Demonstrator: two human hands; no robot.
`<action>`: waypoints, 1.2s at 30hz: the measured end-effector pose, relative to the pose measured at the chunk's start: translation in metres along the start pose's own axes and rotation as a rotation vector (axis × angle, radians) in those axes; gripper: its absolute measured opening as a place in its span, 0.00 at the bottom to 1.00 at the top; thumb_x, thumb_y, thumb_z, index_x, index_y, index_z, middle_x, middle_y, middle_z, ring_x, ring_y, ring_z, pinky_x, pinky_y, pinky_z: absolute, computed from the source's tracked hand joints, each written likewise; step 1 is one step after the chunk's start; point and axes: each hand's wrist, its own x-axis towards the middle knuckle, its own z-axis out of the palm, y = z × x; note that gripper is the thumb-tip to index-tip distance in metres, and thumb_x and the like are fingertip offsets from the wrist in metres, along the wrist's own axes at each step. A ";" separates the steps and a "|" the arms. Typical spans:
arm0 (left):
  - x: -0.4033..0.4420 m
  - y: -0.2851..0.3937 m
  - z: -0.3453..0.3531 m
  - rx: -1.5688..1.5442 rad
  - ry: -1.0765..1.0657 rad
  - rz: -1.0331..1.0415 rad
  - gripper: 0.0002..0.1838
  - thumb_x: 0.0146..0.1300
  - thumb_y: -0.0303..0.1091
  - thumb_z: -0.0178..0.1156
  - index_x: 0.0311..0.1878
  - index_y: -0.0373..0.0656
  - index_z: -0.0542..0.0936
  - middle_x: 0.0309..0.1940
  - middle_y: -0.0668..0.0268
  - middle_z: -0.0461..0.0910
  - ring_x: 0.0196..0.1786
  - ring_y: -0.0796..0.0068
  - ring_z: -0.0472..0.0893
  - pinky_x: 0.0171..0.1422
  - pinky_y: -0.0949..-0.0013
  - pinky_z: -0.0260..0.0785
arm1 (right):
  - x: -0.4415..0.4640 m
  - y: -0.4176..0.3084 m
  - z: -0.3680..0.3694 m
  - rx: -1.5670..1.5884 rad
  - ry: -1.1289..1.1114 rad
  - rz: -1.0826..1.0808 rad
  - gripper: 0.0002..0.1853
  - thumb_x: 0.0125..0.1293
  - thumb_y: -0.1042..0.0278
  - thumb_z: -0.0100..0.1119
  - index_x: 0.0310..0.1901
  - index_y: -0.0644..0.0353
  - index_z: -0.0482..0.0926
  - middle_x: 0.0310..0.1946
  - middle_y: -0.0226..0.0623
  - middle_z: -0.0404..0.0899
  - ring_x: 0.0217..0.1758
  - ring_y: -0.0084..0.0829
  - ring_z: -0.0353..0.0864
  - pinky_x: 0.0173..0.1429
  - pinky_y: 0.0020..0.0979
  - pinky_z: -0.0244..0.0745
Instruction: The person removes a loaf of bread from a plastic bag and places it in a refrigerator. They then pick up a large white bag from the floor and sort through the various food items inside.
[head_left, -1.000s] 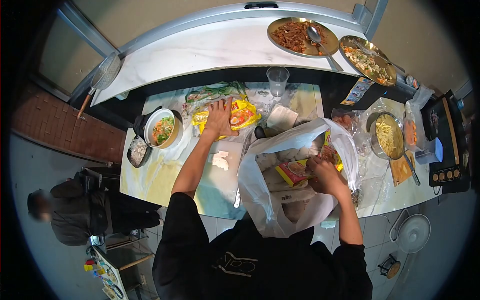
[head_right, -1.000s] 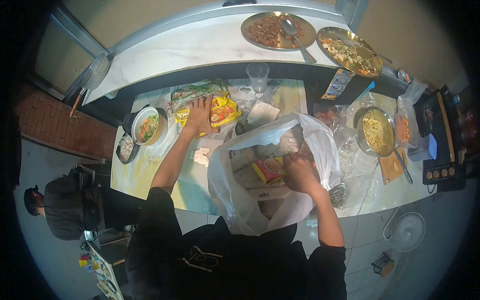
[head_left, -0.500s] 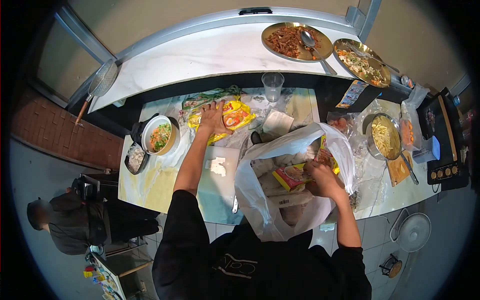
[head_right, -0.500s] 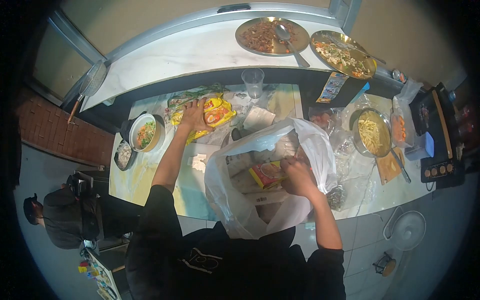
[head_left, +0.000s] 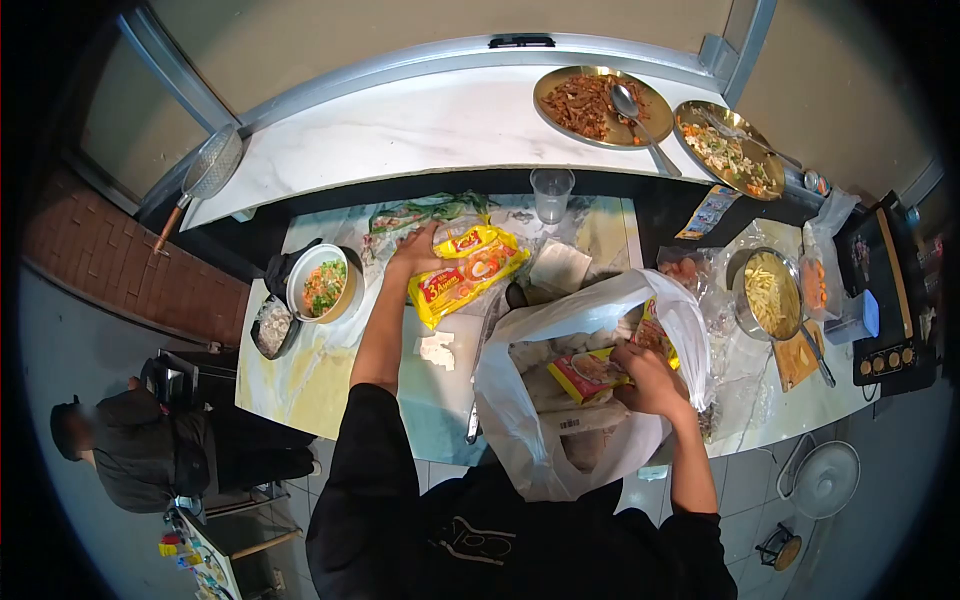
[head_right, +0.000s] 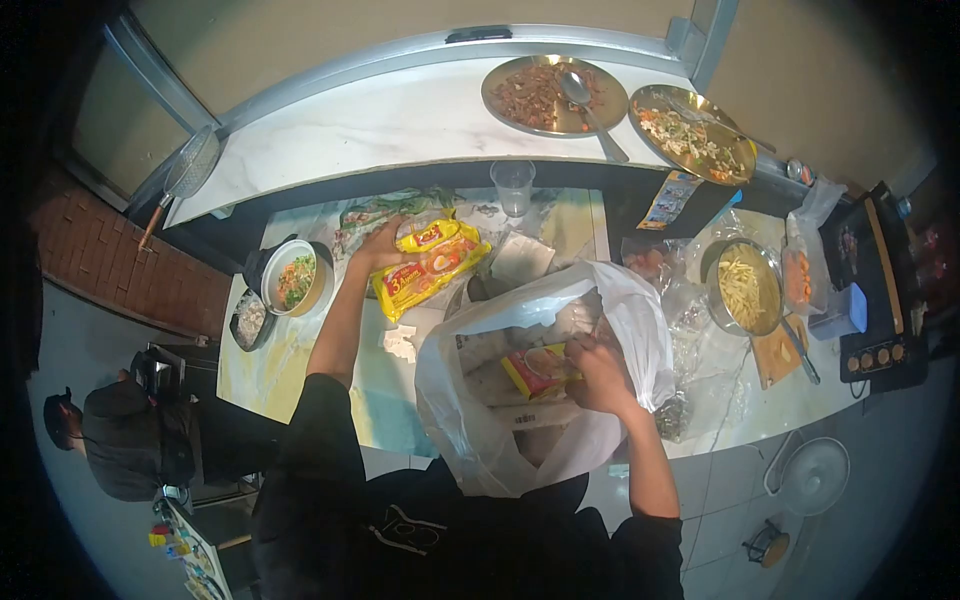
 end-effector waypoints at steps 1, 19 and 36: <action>0.002 -0.003 0.003 -0.084 -0.052 -0.032 0.60 0.29 0.69 0.69 0.68 0.56 0.58 0.67 0.47 0.58 0.71 0.50 0.55 0.71 0.43 0.46 | 0.000 0.001 0.002 0.011 0.001 0.014 0.23 0.41 0.76 0.64 0.45 0.65 0.73 0.41 0.48 0.76 0.47 0.49 0.75 0.49 0.40 0.71; 0.007 -0.010 -0.002 -0.220 -0.085 -0.115 0.64 0.28 0.65 0.72 0.66 0.32 0.57 0.62 0.44 0.66 0.64 0.55 0.68 0.68 0.63 0.61 | -0.005 0.004 0.006 0.040 0.023 0.036 0.26 0.42 0.72 0.68 0.47 0.60 0.72 0.46 0.43 0.75 0.53 0.45 0.71 0.56 0.38 0.68; -0.042 0.070 0.005 0.086 0.028 -0.030 0.60 0.27 0.57 0.73 0.66 0.36 0.59 0.62 0.39 0.59 0.66 0.40 0.58 0.66 0.41 0.54 | -0.006 0.002 0.003 0.054 0.049 0.018 0.24 0.44 0.72 0.66 0.47 0.59 0.73 0.45 0.42 0.75 0.51 0.47 0.73 0.53 0.39 0.69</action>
